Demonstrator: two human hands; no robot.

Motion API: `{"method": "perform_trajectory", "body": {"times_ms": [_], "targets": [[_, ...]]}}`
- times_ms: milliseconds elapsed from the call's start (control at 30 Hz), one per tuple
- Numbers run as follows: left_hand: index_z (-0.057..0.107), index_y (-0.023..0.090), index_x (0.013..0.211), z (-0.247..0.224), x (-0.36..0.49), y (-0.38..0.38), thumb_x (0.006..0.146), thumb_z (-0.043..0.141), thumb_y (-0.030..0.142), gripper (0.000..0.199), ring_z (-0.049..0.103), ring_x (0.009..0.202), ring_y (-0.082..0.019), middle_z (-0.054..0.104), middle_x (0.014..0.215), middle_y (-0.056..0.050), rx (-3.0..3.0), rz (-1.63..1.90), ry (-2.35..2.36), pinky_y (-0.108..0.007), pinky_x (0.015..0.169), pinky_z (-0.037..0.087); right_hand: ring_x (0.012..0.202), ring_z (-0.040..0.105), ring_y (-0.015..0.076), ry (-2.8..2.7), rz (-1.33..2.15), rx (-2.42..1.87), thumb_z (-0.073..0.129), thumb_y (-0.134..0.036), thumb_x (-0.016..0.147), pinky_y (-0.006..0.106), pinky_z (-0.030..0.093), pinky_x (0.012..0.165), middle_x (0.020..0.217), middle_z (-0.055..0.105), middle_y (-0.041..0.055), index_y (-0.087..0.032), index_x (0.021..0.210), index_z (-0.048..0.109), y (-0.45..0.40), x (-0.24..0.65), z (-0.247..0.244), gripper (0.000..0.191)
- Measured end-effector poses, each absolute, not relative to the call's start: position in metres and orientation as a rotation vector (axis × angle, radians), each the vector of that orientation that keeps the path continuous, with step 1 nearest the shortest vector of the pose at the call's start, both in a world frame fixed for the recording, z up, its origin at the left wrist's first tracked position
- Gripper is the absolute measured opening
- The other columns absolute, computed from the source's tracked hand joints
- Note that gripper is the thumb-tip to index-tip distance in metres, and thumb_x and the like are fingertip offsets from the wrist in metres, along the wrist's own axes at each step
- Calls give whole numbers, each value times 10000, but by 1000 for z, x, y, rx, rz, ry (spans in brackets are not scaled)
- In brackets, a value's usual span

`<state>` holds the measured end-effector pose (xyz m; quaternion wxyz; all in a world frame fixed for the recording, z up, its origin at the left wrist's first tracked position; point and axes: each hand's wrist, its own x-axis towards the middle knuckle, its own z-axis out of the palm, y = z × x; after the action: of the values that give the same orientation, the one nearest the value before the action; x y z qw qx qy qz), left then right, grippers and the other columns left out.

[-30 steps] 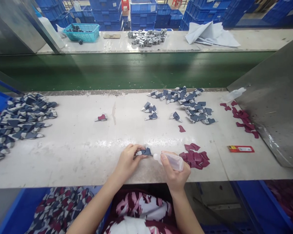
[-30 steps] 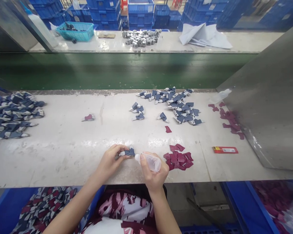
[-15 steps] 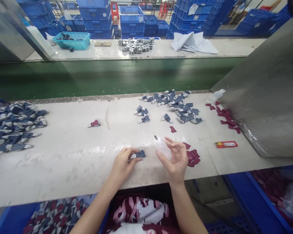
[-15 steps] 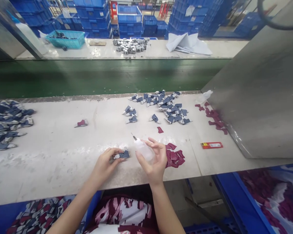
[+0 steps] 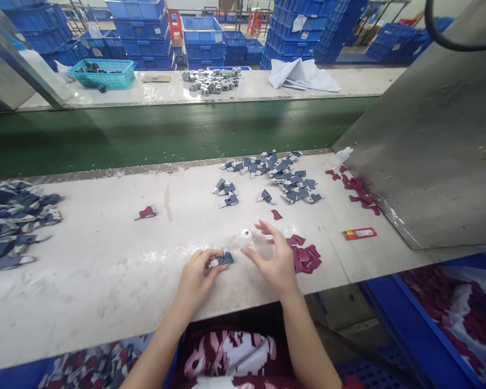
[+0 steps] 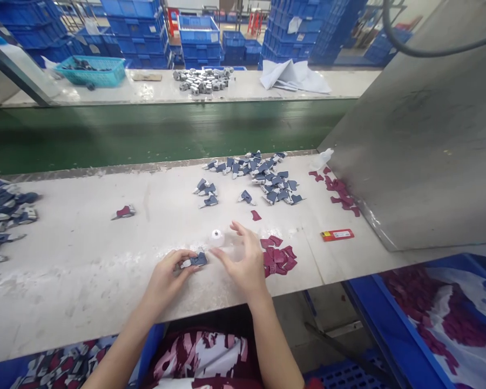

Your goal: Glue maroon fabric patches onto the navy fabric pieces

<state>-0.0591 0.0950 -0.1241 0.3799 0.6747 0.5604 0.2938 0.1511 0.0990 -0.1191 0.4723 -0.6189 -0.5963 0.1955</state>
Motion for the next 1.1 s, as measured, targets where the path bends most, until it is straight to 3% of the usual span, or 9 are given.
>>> {"method": "perform_trajectory", "body": {"times_ms": [100, 267, 400, 500, 700, 867, 1000, 1100], "targets": [[694, 223, 955, -124, -59, 95, 836, 685, 203, 122, 675, 813, -208, 730, 927, -44, 1705, 757, 1438, -323, 753, 545, 1034, 589, 268, -1632, 208, -1624, 627, -402, 938, 453, 500, 901, 1092, 713, 81, -270, 1127, 724, 98, 198, -118, 250], [703, 224, 951, -125, -59, 94, 824, 689, 225, 128, 675, 813, -212, 735, 917, -45, 1687, 780, 1443, -330, 756, 544, 910, 524, 283, -1913, 112, -1699, 523, -419, 986, 472, 473, 844, 921, 716, 88, -261, 941, 780, 100, 258, -129, 305], [708, 222, 945, -121, -58, 92, 828, 685, 257, 125, 684, 813, -208, 747, 924, -44, 1626, 859, 1441, -319, 755, 547, 859, 532, 265, -1949, 152, -1685, 495, -424, 1000, 439, 479, 805, 828, 685, 85, -238, 820, 752, 100, 255, -122, 365], [711, 222, 951, -117, -55, 88, 829, 696, 271, 131, 698, 804, -204, 762, 914, -36, 1578, 920, 1447, -300, 734, 543, 815, 559, 236, -1862, 161, -1628, 559, -411, 977, 387, 488, 750, 802, 679, 61, -240, 810, 725, 92, 237, -107, 291], [723, 212, 923, -110, -42, 73, 825, 731, 271, 115, 726, 758, -184, 777, 862, -27, 1461, 1113, 1448, -244, 651, 555, 615, 565, 137, -1562, 611, -1467, 686, -335, 903, 273, 481, 580, 773, 685, -2, -248, 919, 700, 68, 186, -93, 90], [736, 210, 935, -107, -31, 64, 811, 760, 219, 127, 762, 774, -167, 799, 859, -11, 1337, 1191, 1365, -215, 704, 600, 707, 683, 165, -1232, 1012, -1344, 698, -358, 892, 283, 548, 671, 793, 737, 22, -235, 901, 736, 54, 143, -92, 129], [743, 196, 948, -108, -27, 61, 819, 760, 211, 131, 783, 822, -185, 813, 903, -27, 1275, 1233, 1313, -227, 747, 628, 760, 682, 173, -1044, 1073, -1408, 718, -410, 864, 271, 530, 675, 836, 734, 34, -225, 840, 735, 50, 123, -88, 188], [753, 189, 953, -109, -27, 60, 812, 769, 205, 143, 787, 809, -189, 815, 898, -30, 1254, 1253, 1300, -228, 735, 639, 681, 594, 138, -1036, 1021, -1441, 730, -427, 845, 248, 462, 609, 788, 692, 18, -222, 791, 734, 49, 117, -87, 211]]}}
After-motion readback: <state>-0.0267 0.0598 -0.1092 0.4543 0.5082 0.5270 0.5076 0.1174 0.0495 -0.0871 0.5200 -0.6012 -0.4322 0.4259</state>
